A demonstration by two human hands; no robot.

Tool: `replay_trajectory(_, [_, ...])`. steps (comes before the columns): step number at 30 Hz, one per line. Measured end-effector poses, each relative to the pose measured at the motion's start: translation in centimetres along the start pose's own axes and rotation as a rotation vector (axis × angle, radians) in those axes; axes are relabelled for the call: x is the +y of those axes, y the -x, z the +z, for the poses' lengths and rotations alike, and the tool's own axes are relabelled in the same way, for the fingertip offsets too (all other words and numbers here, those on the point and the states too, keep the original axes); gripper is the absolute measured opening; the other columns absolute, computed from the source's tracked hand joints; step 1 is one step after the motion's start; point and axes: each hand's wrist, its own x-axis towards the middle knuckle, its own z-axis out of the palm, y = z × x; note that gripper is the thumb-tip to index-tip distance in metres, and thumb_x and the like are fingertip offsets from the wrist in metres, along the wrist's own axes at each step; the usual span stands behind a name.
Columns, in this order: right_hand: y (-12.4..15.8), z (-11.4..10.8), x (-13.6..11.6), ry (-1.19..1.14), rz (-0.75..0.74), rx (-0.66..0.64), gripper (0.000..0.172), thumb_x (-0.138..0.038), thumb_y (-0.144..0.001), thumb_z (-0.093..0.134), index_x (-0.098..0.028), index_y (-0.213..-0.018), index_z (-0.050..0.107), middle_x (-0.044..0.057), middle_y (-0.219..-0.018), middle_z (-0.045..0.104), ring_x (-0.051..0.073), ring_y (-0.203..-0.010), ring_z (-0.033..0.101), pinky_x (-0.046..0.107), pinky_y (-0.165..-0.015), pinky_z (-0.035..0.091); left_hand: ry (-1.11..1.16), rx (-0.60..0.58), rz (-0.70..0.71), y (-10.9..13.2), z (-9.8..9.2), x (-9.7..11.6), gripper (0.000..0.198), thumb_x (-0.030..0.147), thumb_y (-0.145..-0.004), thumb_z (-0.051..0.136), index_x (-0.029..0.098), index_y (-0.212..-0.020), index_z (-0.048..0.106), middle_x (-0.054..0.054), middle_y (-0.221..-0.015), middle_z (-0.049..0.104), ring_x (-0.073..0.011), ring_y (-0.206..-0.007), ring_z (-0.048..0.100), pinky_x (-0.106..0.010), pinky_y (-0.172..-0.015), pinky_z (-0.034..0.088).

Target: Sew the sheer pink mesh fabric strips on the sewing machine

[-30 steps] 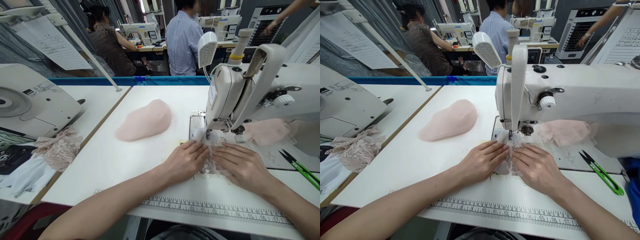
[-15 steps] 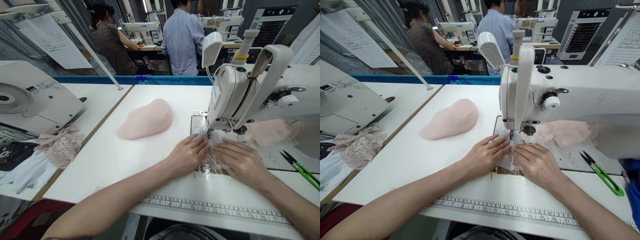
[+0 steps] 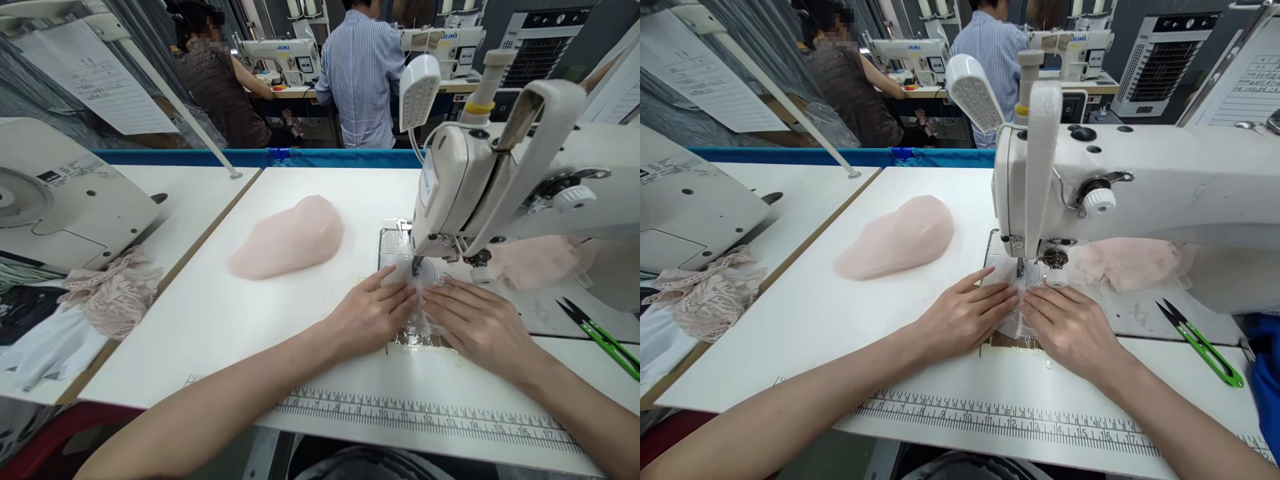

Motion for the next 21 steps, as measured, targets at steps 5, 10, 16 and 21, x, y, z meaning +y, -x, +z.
replay_trajectory(5, [0.00, 0.33, 0.27, 0.008, 0.012, -0.021, 0.023, -0.005, -0.083, 0.056, -0.012, -0.100, 0.070, 0.008, -0.102, 0.071, 0.021, -0.096, 0.066, 0.039, -0.092, 0.053, -0.012, -0.019, -0.026, -0.28, 0.13, -0.34, 0.028, 0.016, -0.092, 0.046, 0.010, -0.116, 0.061, -0.008, -0.116, 0.066, -0.0174, -0.114, 0.059, -0.043, -0.115, 0.029])
replay_trajectory(10, [-0.10, 0.15, -0.09, 0.050, -0.015, -0.005, 0.020, -0.007, -0.085, 0.057, -0.012, -0.098, 0.071, 0.009, -0.100, 0.072, 0.021, -0.094, 0.067, 0.038, -0.092, 0.053, -0.042, 0.010, 0.015, -0.13, -0.09, -0.13, 0.025, 0.015, -0.093, 0.046, 0.011, -0.112, 0.062, -0.006, -0.114, 0.067, -0.0159, -0.111, 0.060, -0.041, -0.114, 0.031])
replay_trajectory(16, [-0.21, 0.04, -0.24, 0.061, -0.015, -0.011, 0.021, -0.006, -0.084, 0.056, -0.013, -0.097, 0.071, 0.009, -0.100, 0.071, 0.021, -0.094, 0.067, 0.038, -0.090, 0.054, -0.055, 0.024, 0.020, 0.11, -0.19, 0.05, 0.024, 0.016, -0.093, 0.046, 0.011, -0.109, 0.063, -0.006, -0.112, 0.068, -0.0159, -0.108, 0.062, -0.041, -0.113, 0.033])
replay_trajectory(21, [-0.38, 0.33, 0.05, 0.059, 0.009, -0.009, 0.023, -0.004, -0.084, 0.054, -0.012, -0.097, 0.071, 0.008, -0.100, 0.072, 0.021, -0.094, 0.067, 0.038, -0.092, 0.052, -0.055, -0.006, -0.014, -0.33, 0.11, -0.43, 0.026, 0.018, -0.095, 0.043, 0.012, -0.111, 0.062, -0.005, -0.113, 0.067, -0.0156, -0.108, 0.062, -0.043, -0.114, 0.030])
